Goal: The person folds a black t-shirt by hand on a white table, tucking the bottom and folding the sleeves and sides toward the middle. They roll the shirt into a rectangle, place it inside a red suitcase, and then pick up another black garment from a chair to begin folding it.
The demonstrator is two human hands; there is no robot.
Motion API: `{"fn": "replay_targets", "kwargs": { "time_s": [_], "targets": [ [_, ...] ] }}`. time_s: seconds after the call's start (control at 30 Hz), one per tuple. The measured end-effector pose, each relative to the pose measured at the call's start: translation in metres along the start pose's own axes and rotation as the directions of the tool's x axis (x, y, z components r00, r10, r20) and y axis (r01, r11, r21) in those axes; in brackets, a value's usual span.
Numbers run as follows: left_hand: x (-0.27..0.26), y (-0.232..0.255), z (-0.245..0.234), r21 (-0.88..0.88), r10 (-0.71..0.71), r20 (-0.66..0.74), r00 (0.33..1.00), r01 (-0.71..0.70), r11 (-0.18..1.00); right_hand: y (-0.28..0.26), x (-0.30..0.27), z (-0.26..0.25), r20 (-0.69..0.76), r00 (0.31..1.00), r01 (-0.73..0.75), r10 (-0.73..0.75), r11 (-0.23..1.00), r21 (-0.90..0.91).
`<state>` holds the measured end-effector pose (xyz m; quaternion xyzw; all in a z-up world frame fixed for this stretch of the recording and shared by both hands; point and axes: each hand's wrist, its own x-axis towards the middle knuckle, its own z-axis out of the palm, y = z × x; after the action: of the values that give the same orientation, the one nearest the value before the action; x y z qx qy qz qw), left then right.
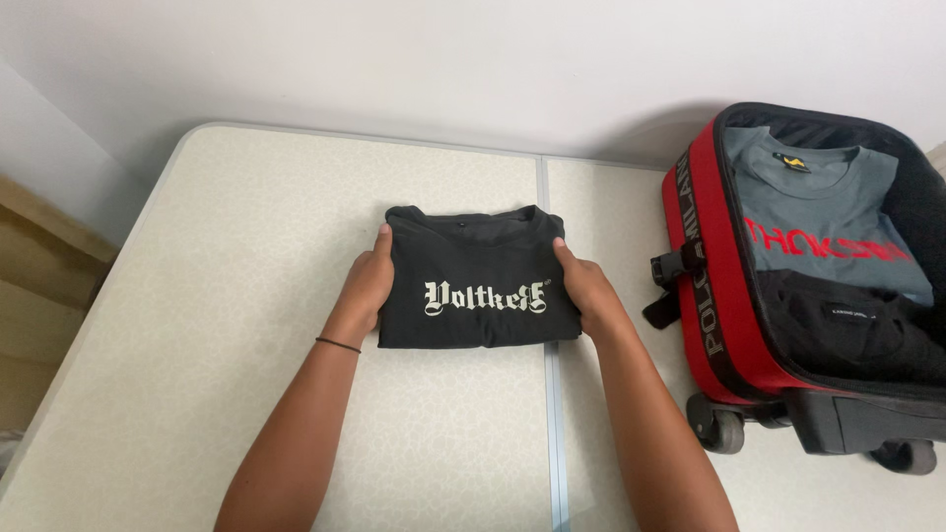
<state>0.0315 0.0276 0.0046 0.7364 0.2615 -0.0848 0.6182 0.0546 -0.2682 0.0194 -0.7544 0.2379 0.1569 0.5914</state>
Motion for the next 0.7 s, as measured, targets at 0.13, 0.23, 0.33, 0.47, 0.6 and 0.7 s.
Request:
{"fn": "replay_targets", "kwargs": {
  "time_s": [0.13, 0.23, 0.33, 0.47, 0.6, 0.7],
  "targets": [
    [0.005, -0.001, -0.005, 0.005, -0.047, 0.017, 0.999, 0.046, 0.999, -0.008, 0.003, 0.003, 0.061, 0.998, 0.003, -0.004, 1.000, 0.017],
    [-0.001, -0.003, -0.006, 0.233, 0.163, -0.089, 0.983, -0.139, 0.963, -0.004, 0.016, 0.004, 0.072, 0.985, 0.163, -0.157, 0.983, -0.086],
    [-0.013, 0.002, 0.000, 0.414, 0.388, -0.162, 0.907, -0.294, 0.861, -0.005, 0.024, 0.006, 0.015, 0.924, 0.358, -0.383, 0.847, -0.393],
    [-0.027, 0.019, 0.014, 0.505, 0.471, -0.189, 0.862, -0.326, 0.799, -0.019, 0.024, 0.009, -0.015, 0.819, 0.411, -0.574, 0.605, -0.682],
    [-0.026, 0.030, 0.020, 0.541, 0.556, -0.187, 0.810, -0.388, 0.746, -0.030, 0.012, 0.005, -0.071, 0.845, 0.318, -0.531, 0.604, -0.731],
    [-0.020, 0.031, 0.026, 0.536, 0.548, -0.171, 0.819, -0.390, 0.749, -0.027, 0.010, 0.002, -0.059, 0.840, 0.309, -0.539, 0.567, -0.763]
  ]
}}
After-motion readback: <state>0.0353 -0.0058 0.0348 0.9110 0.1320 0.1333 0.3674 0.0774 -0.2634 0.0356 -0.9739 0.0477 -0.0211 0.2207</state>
